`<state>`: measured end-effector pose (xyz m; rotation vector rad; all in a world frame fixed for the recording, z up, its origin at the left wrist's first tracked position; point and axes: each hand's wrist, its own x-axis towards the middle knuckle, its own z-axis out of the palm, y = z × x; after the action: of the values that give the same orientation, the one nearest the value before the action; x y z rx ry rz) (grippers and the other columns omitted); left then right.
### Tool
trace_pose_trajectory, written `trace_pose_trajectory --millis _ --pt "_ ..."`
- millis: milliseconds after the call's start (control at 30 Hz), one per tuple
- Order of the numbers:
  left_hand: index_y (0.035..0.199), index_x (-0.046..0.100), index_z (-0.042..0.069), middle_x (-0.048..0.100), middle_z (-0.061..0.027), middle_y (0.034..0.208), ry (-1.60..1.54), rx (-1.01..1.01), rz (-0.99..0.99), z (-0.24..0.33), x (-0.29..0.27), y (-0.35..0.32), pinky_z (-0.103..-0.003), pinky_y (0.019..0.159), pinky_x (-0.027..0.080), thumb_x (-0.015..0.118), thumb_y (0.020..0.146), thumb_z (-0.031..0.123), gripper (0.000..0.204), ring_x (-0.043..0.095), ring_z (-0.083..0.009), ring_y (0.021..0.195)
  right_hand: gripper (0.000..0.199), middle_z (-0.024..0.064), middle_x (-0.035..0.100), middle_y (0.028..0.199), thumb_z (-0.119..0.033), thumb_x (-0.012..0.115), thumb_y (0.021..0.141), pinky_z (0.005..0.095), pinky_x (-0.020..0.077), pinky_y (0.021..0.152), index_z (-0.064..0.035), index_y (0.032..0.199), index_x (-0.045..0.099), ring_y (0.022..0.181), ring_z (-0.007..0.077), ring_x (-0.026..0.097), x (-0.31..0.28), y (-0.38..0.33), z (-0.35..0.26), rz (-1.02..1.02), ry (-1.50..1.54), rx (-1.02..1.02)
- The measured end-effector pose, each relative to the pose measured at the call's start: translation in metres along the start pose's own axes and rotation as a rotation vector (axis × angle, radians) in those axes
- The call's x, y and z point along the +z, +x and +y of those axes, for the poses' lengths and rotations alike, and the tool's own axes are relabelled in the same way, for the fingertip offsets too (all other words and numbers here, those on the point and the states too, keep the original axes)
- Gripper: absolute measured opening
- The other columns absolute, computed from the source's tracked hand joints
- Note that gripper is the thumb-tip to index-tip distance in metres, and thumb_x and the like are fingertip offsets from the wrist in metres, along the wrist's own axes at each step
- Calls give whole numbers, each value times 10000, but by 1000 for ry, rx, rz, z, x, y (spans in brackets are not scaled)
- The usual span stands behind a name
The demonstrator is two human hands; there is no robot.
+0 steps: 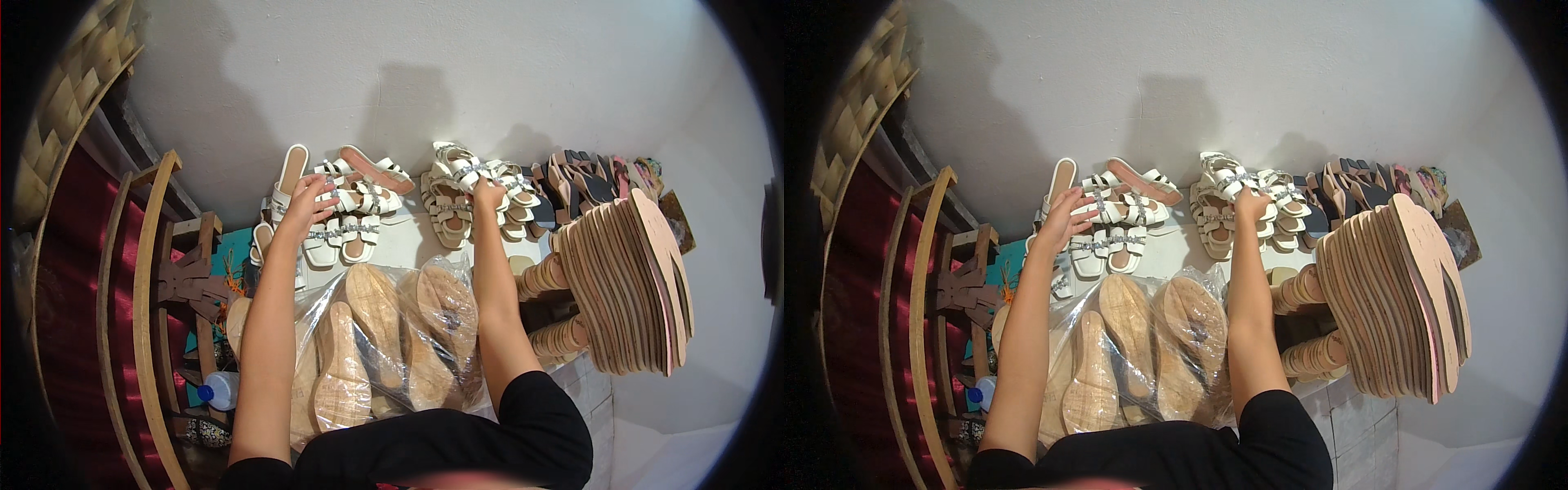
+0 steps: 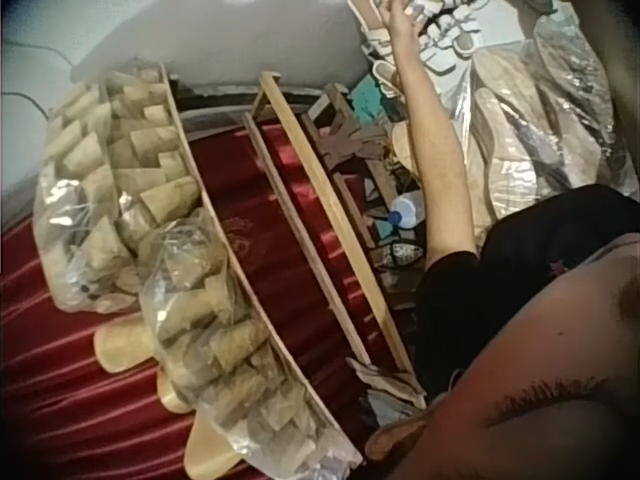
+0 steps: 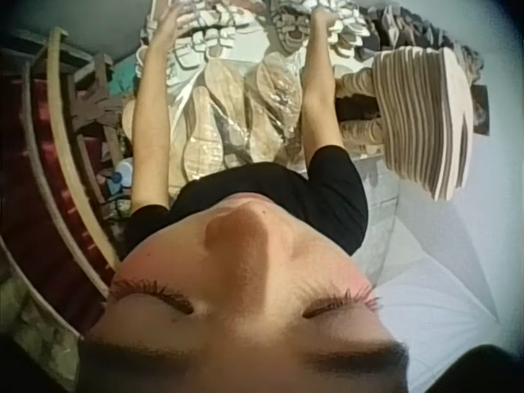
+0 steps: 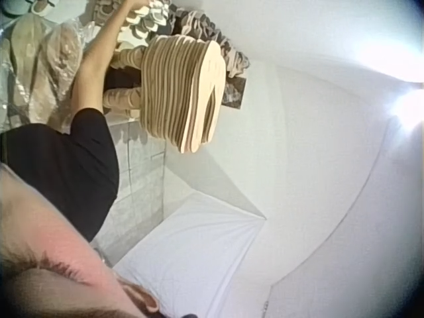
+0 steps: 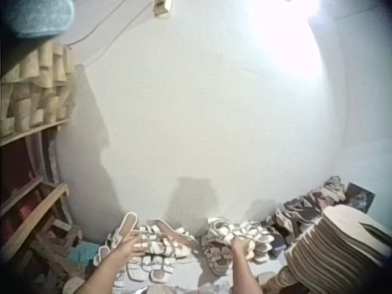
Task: Sorting and organizing various shoe components and finished sandals on a workbench.
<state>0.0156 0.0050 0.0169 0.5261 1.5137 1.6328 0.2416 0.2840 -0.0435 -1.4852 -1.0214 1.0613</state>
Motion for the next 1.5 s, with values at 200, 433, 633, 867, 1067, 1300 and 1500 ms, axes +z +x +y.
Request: trace_pose_trajectory --millis 200,433,633,867,1067,1300,1500 --pt "1175 372 84 482 -74 1091 3 -11 2 0 -2 4 -322 779 389 450 839 374 450 512 -216 958 459 236 523 995 -136 626 690 382 454 793 19 1046 381 887 325 552 1 -17 30 104 -342 31" --pt "1152 383 95 477 -76 1097 5 -34 9 2 0 3 -322 772 390 453 837 361 418 514 -223 963 335 243 499 1037 -77 498 782 414 467 769 28 1058 340 935 332 536 16 -5 33 235 -165 379" --pt "1143 385 97 473 -82 1101 19 -30 -9 0 6 7 -320 772 386 483 813 386 450 514 -224 957 225 184 460 1050 -59 377 811 444 428 785 -54 1036 389 950 350 486 13 25 57 547 -25 599" --pt "1124 399 97 476 -80 1099 29 -35 47 -1 -7 6 -341 800 371 481 809 380 431 505 -219 956 340 128 356 1039 -118 535 686 393 323 838 -60 1002 426 1002 287 357 32 -42 8 460 -579 141" --pt "1102 411 101 464 -81 1095 36 -2 198 -6 -17 13 -373 845 345 510 782 374 432 423 -227 1040 350 186 385 1065 -130 571 639 435 337 823 -49 968 485 991 339 371 66 -63 -2 62 -601 -599" --pt "1026 466 112 482 -26 962 20 53 489 -12 -21 12 -301 681 363 537 737 312 358 429 -131 826 473 207 419 1058 -211 633 648 434 367 838 -56 1054 446 990 378 410 131 -54 27 -789 -787 -1064" --pt "990 490 94 493 -32 882 14 80 560 -19 -28 15 -263 642 372 535 744 280 312 450 -122 784 625 171 435 1064 -336 675 632 441 396 791 -63 1135 422 969 367 448 150 -48 46 -772 -902 -900"
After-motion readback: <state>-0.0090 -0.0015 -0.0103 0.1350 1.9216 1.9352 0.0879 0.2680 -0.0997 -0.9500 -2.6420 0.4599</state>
